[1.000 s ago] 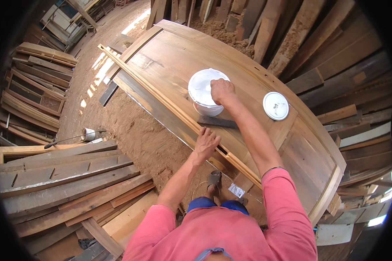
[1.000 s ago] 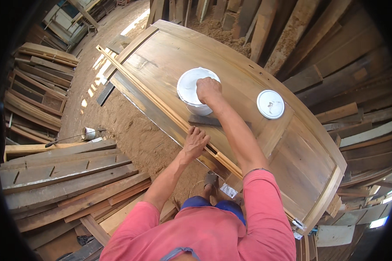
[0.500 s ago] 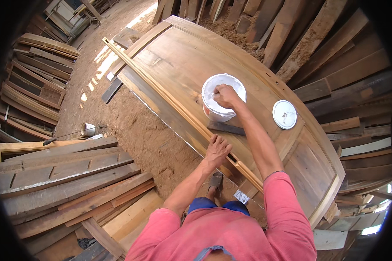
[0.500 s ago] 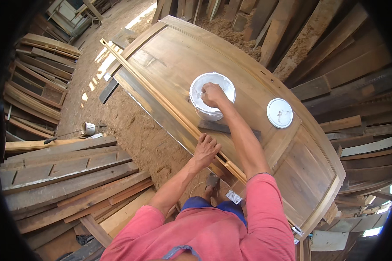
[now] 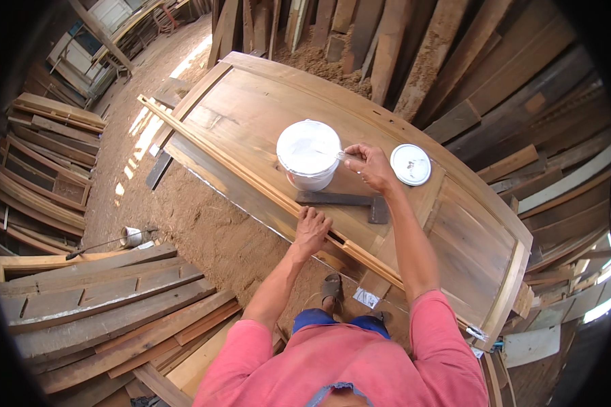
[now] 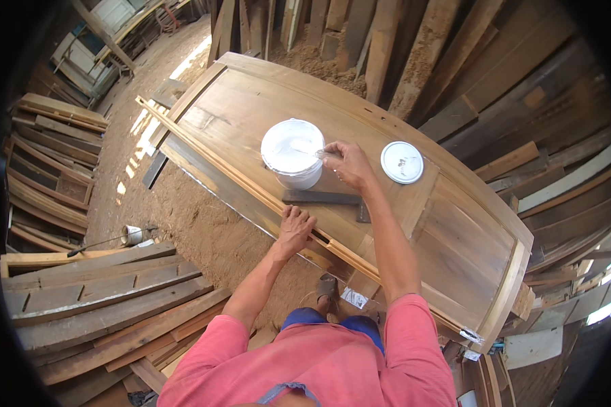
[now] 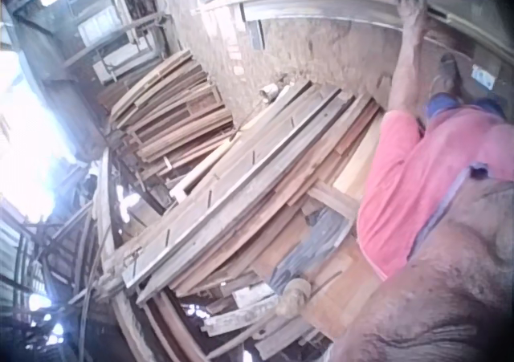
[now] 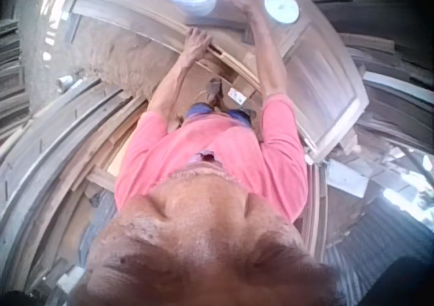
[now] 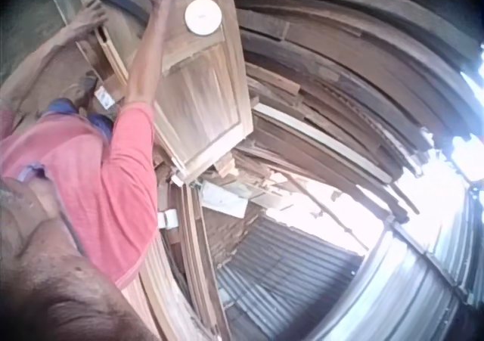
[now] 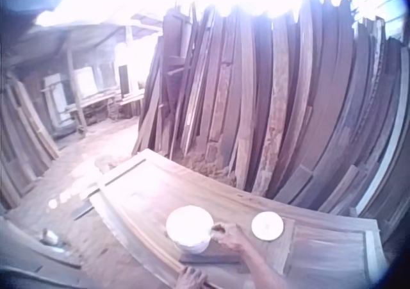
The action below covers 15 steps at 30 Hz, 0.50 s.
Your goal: The person applies white glue to the joints and edges of a wooden door frame using a putty knife and their fingers.
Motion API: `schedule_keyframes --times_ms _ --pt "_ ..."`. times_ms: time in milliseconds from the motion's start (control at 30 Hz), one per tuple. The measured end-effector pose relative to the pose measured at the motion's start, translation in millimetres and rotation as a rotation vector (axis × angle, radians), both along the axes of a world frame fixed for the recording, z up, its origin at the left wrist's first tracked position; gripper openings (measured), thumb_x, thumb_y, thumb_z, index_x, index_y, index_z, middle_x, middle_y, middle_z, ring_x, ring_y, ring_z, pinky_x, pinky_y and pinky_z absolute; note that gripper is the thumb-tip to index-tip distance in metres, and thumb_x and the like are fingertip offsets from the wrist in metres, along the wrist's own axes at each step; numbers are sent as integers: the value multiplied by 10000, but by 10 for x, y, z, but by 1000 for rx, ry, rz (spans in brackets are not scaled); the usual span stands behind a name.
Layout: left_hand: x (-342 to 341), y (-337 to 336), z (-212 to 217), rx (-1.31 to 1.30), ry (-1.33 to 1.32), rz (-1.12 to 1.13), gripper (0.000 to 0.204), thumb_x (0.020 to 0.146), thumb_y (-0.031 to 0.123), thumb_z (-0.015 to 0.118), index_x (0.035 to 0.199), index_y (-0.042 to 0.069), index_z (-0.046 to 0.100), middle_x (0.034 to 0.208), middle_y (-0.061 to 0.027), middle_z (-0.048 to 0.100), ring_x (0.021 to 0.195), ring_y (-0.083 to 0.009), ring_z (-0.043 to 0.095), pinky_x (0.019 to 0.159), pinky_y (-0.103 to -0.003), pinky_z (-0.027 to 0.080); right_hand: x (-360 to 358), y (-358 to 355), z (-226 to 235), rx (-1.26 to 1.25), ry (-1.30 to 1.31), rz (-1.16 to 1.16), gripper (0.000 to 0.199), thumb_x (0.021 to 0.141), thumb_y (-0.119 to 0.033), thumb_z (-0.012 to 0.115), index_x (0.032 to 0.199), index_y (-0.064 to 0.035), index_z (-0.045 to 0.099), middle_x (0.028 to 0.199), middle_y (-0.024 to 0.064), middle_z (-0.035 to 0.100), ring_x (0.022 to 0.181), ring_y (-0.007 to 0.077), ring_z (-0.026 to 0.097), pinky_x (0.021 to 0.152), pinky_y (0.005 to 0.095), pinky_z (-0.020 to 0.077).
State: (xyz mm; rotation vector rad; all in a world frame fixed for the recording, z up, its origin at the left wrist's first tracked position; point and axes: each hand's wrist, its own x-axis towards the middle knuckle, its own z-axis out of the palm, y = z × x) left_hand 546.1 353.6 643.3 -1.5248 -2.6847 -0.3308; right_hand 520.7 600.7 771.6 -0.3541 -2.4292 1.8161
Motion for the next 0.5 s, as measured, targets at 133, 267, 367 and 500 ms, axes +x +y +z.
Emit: schedule_keyframes --times_ms 133,267,367,500 --pt "-18 10 70 -40 50 -19 445 588 304 843 957 162 640 983 -50 609 1076 -283 516 1055 -480 320 872 349 311 -137 116 -78 324 845 -81 742 1147 21 684 1027 43 694 913 110 628 808 274 510" --pt "39 376 376 -437 -121 48 787 654 460 886 1321 152 602 1218 -94 651 1228 -309 513 1108 -510 300 2186 876 545 -254 195 -221 361 850 -39 715 1197 -2 627 1056 29 661 963 94 594 847 259 487" --pt "342 805 847 -594 -193 79 1151 669 554 876 1585 166 296 1394 -169 582 1321 -354 474 1138 -548 267 3329 1159 732 -264 185 -363 374 844 -18 706 1205 -20 604 1074 34 648 967 92 588 849 250 483" --pt "1001 1162 773 -382 -306 -95 1174 688 533 871 1604 152 243 1412 -206 553 1327 -404 455 1154 -544 273 4831 1408 809 -197 37 -549 325 850 -3 693 1168 -10 627 1037 37 656 889 99 613 807 262 517"
